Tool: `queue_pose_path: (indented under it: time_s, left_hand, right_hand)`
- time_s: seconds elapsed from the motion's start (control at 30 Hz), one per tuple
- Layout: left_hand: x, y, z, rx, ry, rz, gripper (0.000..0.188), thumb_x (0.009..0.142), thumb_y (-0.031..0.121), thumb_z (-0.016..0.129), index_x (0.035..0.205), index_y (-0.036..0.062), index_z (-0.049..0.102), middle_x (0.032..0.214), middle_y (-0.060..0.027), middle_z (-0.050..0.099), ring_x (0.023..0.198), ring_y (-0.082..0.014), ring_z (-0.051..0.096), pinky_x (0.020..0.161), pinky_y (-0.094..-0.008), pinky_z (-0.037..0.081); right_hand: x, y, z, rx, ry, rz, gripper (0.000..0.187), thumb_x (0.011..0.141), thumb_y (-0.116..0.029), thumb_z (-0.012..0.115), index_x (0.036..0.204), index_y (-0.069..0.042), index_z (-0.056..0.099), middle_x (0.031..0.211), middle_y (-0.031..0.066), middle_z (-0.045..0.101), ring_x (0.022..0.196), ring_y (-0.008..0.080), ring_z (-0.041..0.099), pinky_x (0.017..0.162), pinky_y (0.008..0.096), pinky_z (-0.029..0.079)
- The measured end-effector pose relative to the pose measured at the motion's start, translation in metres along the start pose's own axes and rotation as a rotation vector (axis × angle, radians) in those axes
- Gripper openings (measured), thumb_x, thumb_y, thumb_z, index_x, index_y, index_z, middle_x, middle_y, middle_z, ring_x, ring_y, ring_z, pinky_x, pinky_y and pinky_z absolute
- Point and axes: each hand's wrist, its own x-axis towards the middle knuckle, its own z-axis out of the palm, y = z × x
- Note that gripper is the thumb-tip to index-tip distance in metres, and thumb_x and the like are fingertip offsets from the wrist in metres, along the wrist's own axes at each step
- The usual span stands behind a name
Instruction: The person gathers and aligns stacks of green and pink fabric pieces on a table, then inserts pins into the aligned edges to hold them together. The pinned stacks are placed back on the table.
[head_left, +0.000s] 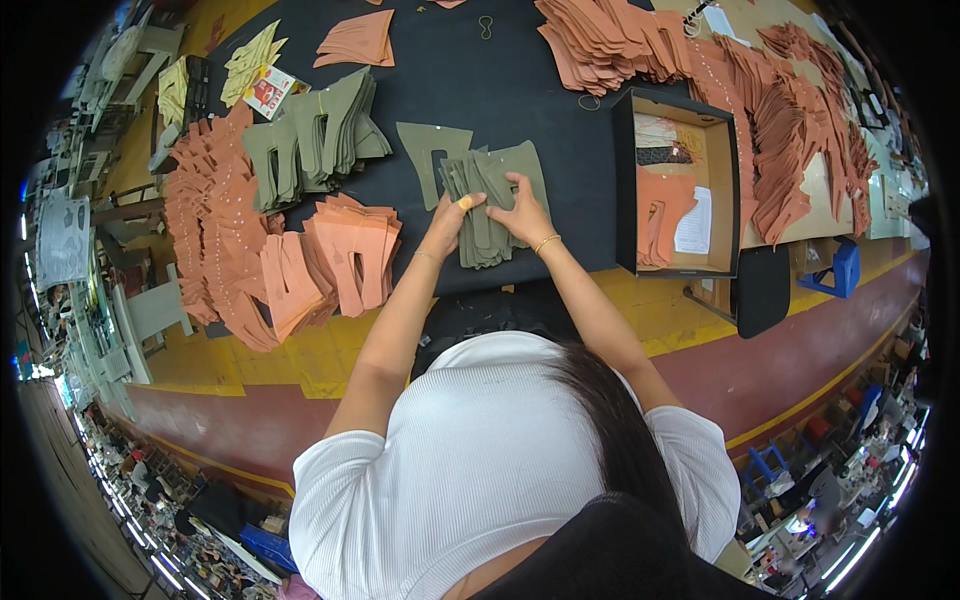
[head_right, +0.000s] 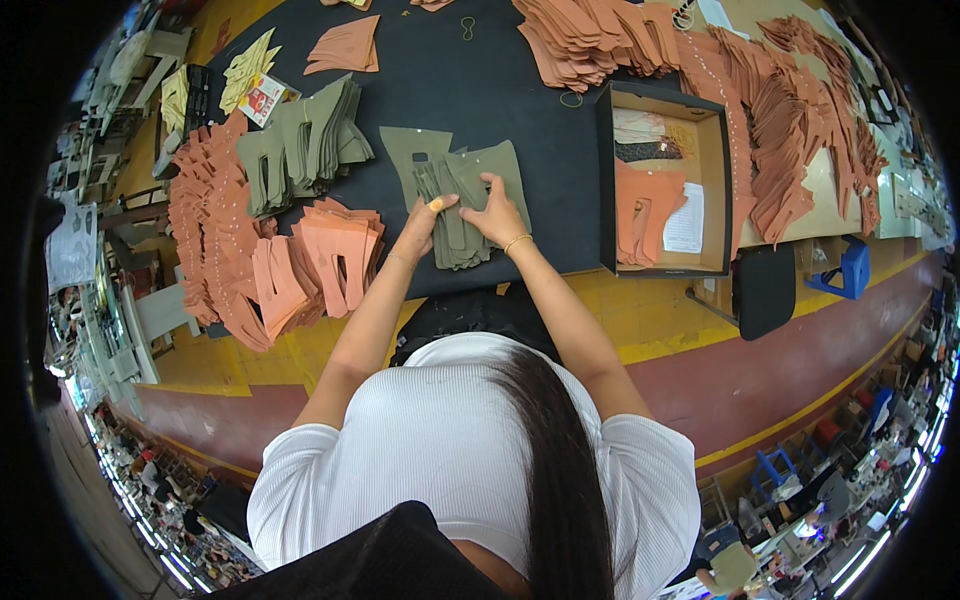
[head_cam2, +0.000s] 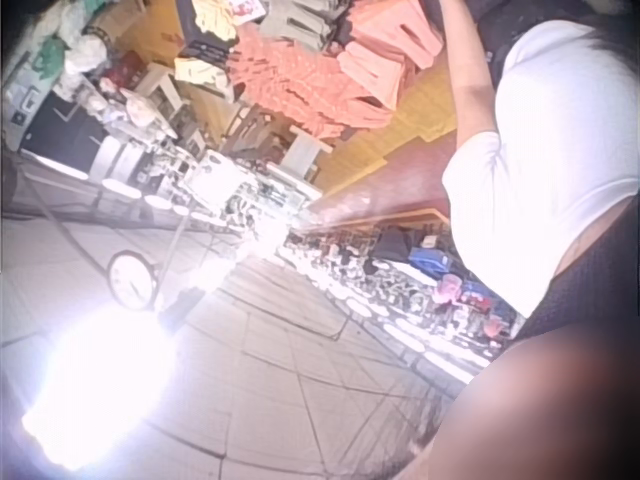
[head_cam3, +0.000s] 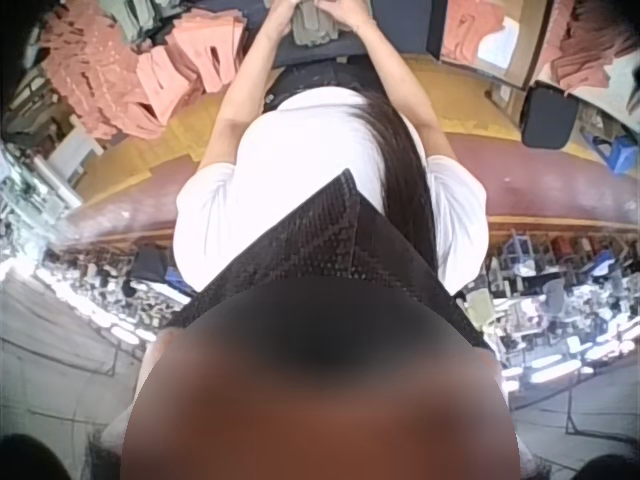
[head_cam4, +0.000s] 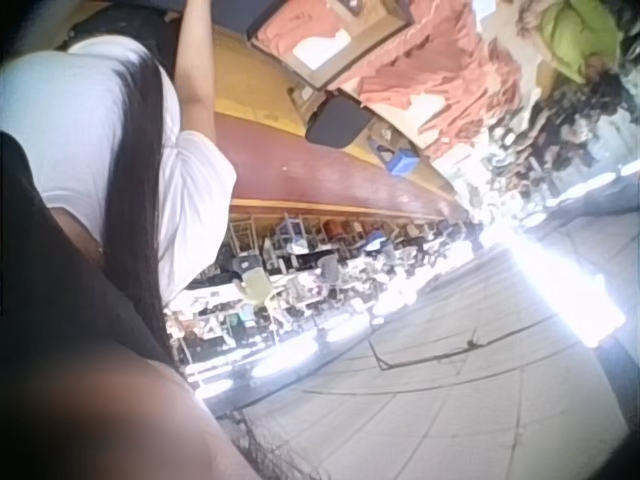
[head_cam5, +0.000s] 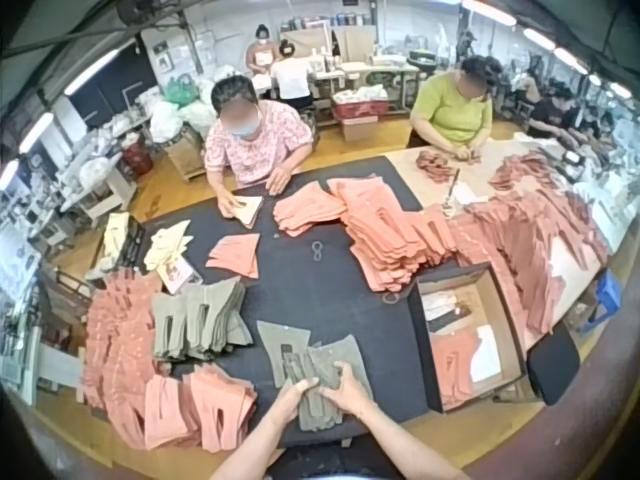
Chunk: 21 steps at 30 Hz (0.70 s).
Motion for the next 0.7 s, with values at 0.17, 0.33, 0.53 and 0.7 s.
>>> queue_pose_path:
  time_s: [0.17, 0.33, 0.53, 0.7]
  left_hand:
    - [0.000, 0.001, -0.001, -0.012, -0.021, -0.013, 0.059, 0.082, 0.022, 0.070, 0.131, -0.0006, 0.045, 0.120, -0.0152, 0.058, 0.109, -0.0247, 0.060, 0.094, -0.0363, 0.050]
    - [0.001, 0.001, -0.003, -0.024, -0.037, -0.022, 0.059, 0.082, 0.022, 0.069, 0.131, -0.0005, 0.045, 0.120, -0.0155, 0.058, 0.110, -0.0251, 0.060, 0.095, -0.0362, 0.050]
    - [0.001, 0.003, -0.002, -0.044, -0.052, -0.029, 0.060, 0.082, 0.020, 0.069, 0.131, -0.0020, 0.044, 0.121, -0.0154, 0.057, 0.111, -0.0262, 0.059, 0.096, -0.0365, 0.049]
    - [0.003, 0.002, -0.003, -0.046, -0.070, -0.003, 0.060, 0.081, 0.018, 0.070, 0.132, -0.0016, 0.044, 0.122, -0.0150, 0.056, 0.112, -0.0262, 0.058, 0.096, -0.0359, 0.049]
  right_hand:
    - [0.007, 0.000, -0.032, 0.412, -0.094, 0.140, 0.083, 0.075, -0.022, 0.073, 0.143, 0.002, 0.031, 0.115, 0.0171, 0.057, 0.084, 0.0210, 0.064, 0.076, 0.0334, 0.051]
    - [0.000, -0.013, -0.085, -0.201, 0.212, 0.009, 0.048, 0.082, -0.028, 0.072, 0.114, 0.004, 0.055, 0.101, 0.0254, 0.067, 0.094, 0.0385, 0.067, 0.083, 0.0447, 0.053]
    - [0.002, -0.007, -0.065, -0.550, 0.466, -0.245, 0.029, 0.091, -0.025, 0.063, 0.101, 0.001, 0.056, 0.086, 0.0280, 0.066, 0.083, 0.0449, 0.064, 0.071, 0.0510, 0.051]
    - [0.005, 0.010, -0.005, -0.372, 0.143, -0.235, 0.049, 0.081, -0.026, 0.071, 0.114, 0.005, 0.052, 0.112, 0.0282, 0.060, 0.107, 0.0414, 0.058, 0.094, 0.0445, 0.047]
